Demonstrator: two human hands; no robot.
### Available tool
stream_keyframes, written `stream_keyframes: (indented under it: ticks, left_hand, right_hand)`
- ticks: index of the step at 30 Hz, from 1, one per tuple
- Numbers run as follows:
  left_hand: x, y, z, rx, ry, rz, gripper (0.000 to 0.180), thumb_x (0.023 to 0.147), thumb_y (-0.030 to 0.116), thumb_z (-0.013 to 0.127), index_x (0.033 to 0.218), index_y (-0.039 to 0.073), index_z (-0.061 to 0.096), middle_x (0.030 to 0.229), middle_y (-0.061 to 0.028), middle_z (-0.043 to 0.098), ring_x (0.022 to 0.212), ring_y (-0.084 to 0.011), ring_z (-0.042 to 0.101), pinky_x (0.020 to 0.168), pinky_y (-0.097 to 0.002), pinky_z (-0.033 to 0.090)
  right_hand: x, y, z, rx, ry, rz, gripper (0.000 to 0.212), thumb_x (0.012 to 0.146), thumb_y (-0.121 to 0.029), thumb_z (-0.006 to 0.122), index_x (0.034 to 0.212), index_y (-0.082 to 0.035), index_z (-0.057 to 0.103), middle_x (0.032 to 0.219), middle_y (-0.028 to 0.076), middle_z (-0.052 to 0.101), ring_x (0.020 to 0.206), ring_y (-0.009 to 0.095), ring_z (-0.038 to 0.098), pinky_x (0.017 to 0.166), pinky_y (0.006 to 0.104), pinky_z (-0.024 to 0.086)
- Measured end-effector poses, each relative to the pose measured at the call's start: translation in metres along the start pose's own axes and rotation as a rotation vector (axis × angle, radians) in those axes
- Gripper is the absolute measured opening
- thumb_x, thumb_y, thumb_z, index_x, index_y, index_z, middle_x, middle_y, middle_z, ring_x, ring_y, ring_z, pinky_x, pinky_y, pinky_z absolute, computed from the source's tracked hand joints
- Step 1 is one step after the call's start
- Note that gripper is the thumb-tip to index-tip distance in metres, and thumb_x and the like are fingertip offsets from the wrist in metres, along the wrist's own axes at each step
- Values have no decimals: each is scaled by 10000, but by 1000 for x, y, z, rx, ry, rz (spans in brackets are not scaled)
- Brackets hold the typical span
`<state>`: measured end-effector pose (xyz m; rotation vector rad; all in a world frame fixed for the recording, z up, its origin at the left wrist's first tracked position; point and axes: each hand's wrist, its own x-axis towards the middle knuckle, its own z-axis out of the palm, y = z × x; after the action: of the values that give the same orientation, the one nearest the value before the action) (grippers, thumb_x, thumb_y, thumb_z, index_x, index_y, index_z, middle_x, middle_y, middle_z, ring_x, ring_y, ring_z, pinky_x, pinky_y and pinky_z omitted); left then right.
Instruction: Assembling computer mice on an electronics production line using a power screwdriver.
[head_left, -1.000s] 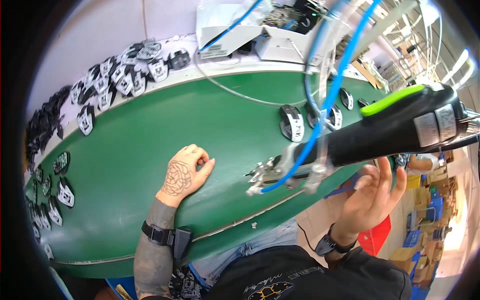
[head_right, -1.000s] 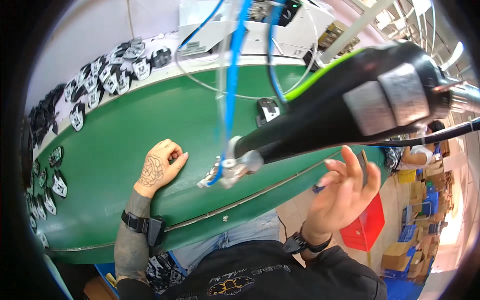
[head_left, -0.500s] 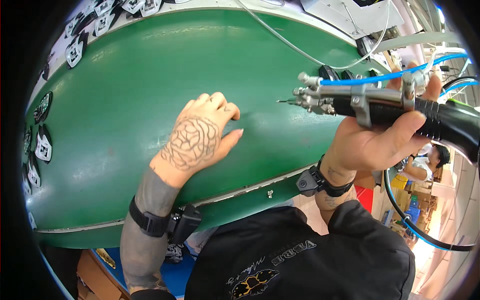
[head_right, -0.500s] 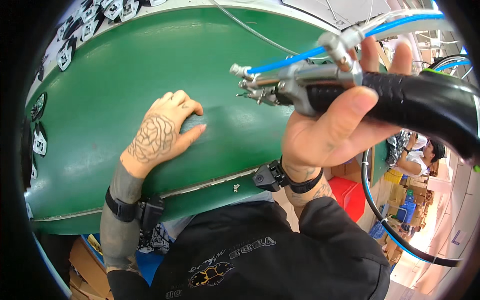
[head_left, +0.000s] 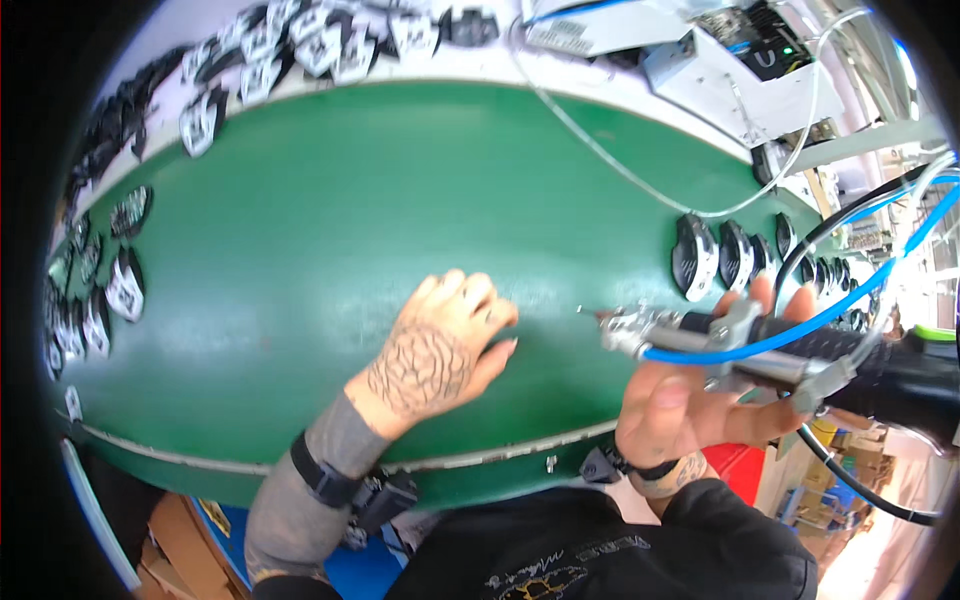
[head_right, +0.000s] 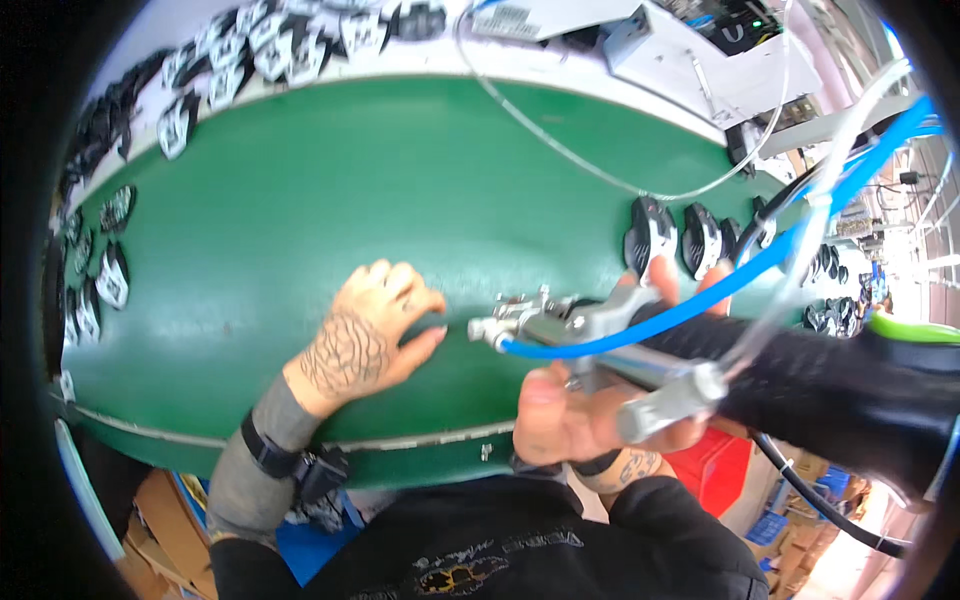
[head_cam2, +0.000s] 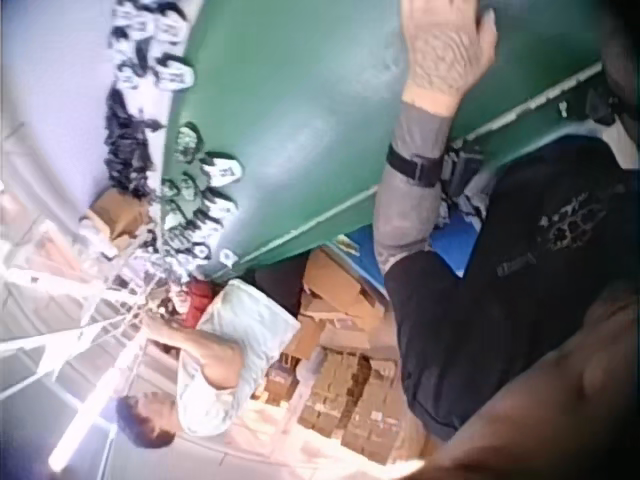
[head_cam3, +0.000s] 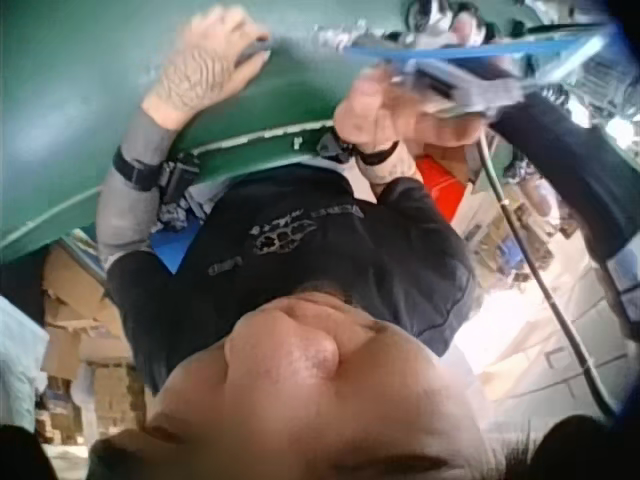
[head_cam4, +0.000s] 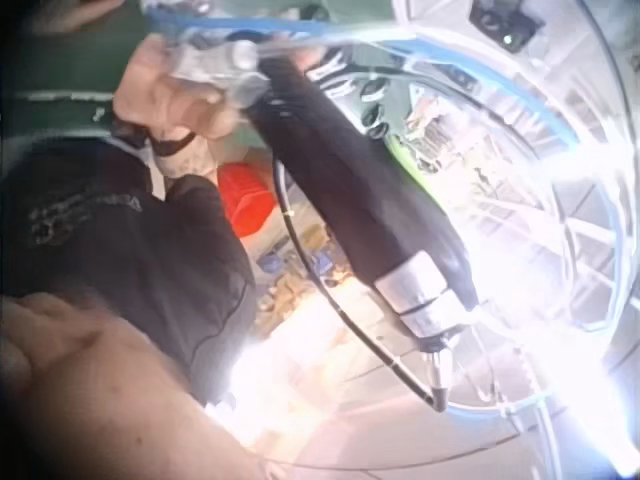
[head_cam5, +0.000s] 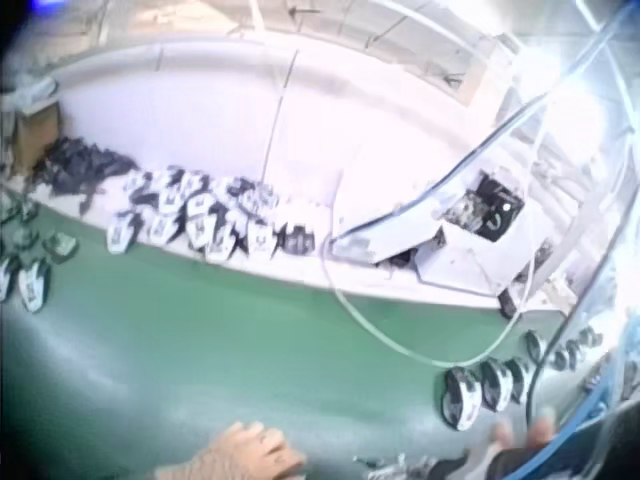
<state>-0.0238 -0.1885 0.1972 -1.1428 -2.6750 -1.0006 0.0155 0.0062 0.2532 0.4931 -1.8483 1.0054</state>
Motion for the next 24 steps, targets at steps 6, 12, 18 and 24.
stream_keyframes:
  ticks: [6, 12, 18, 24]
  left_hand:
    - [10, 6, 6, -72, -34, -20, 219, 764, 202, 685, 947, 118, 601, 885, -65, 516, 842, -258, 507, 747, -373, 408]
    - [13, 10, 4, -79, -26, -7, 208, 766, 198, 691, 939, 121, 605, 885, -57, 519, 851, -254, 514, 765, -373, 419]
    - [9, 8, 2, -95, -56, -29, 204, 769, 197, 697, 941, 123, 615, 901, -48, 524, 863, -251, 516, 771, -369, 424]
    - [10, 17, -2, -3, -29, -78, 328, 769, 244, 703, 1054, 116, 604, 1068, -109, 491, 1001, -303, 485, 872, -409, 409]
  right_hand:
    - [9, -3, -27, 8, -140, 111, 795, 825, -114, 617, 1457, -384, 217, 1518, 284, 53, 1349, 379, 302, 1081, 430, 341]
    - [9, -5, -43, 59, -285, 235, 801, 782, -108, 587, 1438, -375, 214, 1494, 312, 81, 1328, 406, 314, 1063, 442, 341]
    - [7, 4, -48, -33, -423, 118, 827, 746, -101, 600, 1426, -335, 193, 1453, 324, 169, 1257, 434, 383, 1015, 486, 370]
    - [6, 0, -34, 37, -300, 95, 806, 690, -45, 587, 1370, -324, 254, 1434, 319, 221, 1243, 424, 394, 1004, 492, 368]
